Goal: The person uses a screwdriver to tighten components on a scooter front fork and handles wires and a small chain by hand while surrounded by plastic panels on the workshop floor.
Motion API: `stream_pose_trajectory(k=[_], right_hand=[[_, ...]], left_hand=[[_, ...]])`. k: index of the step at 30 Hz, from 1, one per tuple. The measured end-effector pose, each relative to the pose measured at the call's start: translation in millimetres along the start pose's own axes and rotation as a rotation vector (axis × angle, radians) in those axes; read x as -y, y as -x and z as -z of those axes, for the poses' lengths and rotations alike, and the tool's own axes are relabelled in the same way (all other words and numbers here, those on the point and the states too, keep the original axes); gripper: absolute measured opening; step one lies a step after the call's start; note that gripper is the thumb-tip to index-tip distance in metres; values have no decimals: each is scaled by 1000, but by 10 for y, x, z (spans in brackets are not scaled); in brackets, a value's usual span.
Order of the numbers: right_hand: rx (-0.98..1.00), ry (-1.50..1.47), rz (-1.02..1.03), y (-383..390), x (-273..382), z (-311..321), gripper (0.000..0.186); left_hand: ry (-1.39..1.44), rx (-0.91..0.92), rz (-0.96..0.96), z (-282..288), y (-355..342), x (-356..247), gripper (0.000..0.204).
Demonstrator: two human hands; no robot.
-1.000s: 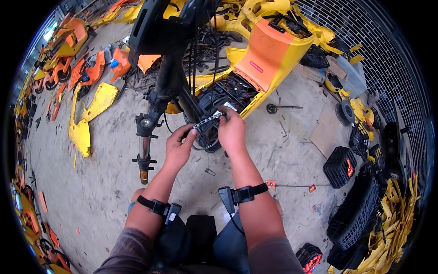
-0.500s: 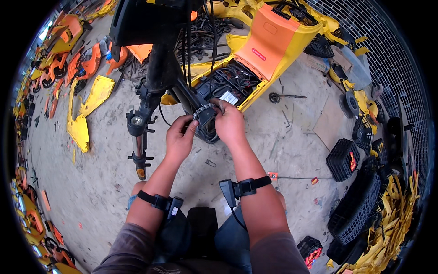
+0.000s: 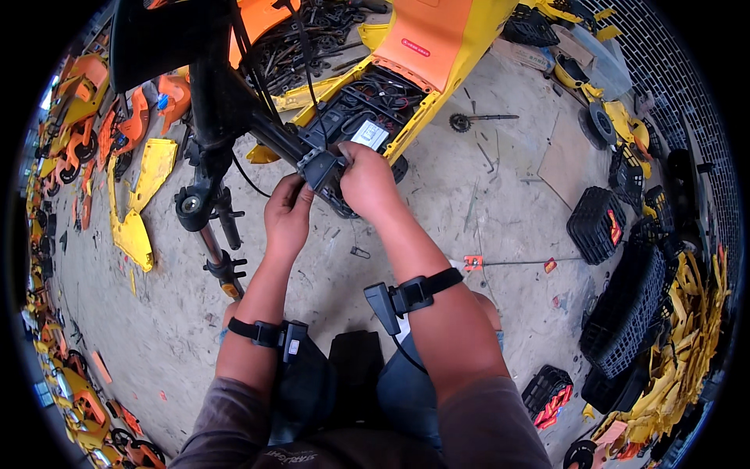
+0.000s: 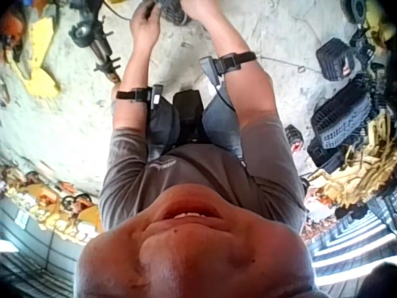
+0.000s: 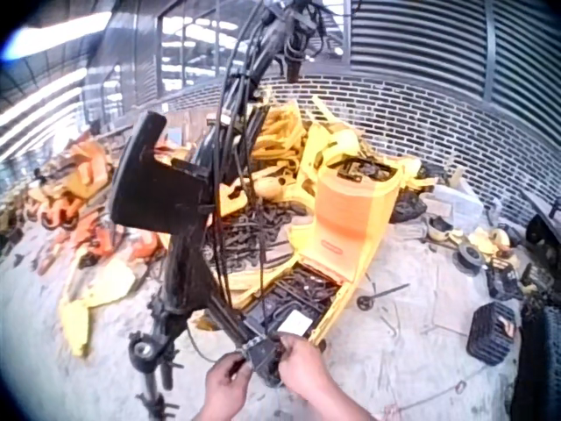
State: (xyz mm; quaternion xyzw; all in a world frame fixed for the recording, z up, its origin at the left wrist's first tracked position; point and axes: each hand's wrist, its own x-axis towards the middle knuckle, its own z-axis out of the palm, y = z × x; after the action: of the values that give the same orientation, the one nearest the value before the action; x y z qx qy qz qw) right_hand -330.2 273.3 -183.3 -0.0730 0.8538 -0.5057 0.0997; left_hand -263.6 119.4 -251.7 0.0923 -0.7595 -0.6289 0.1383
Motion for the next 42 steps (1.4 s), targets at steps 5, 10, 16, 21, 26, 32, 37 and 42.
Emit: stream_pose_trajectory(k=[5, 10, 16, 21, 26, 32, 37, 42], right_hand=[[-96, -42, 33, -18, -2, -40, 30], [-205, -142, 33, -62, -36, -69, 25], [75, -43, -45, 22, -68, 29, 36], [133, -39, -12, -8, -134, -58, 35], [-28, 37, 40, -3, -226, -43, 35], [-119, 26, 122, -76, -281, -83, 27], [-251, 10, 132, -120, -320, -46, 19], [-194, 30, 81, -100, -238, 90, 20]], left_hand=[[-89, -6, -42, 6, 11, -41, 27], [-102, 17, 15, 43, 21, -68, 23], [-75, -10, -61, -14, 162, -103, 32], [-34, 3, -24, 72, 234, -32, 32], [-47, -15, -26, 10, 212, -176, 29], [22, -34, -52, 45, 116, -84, 29], [19, -2, -65, 5, 101, -186, 30], [-28, -14, -94, 4, 85, -230, 32]])
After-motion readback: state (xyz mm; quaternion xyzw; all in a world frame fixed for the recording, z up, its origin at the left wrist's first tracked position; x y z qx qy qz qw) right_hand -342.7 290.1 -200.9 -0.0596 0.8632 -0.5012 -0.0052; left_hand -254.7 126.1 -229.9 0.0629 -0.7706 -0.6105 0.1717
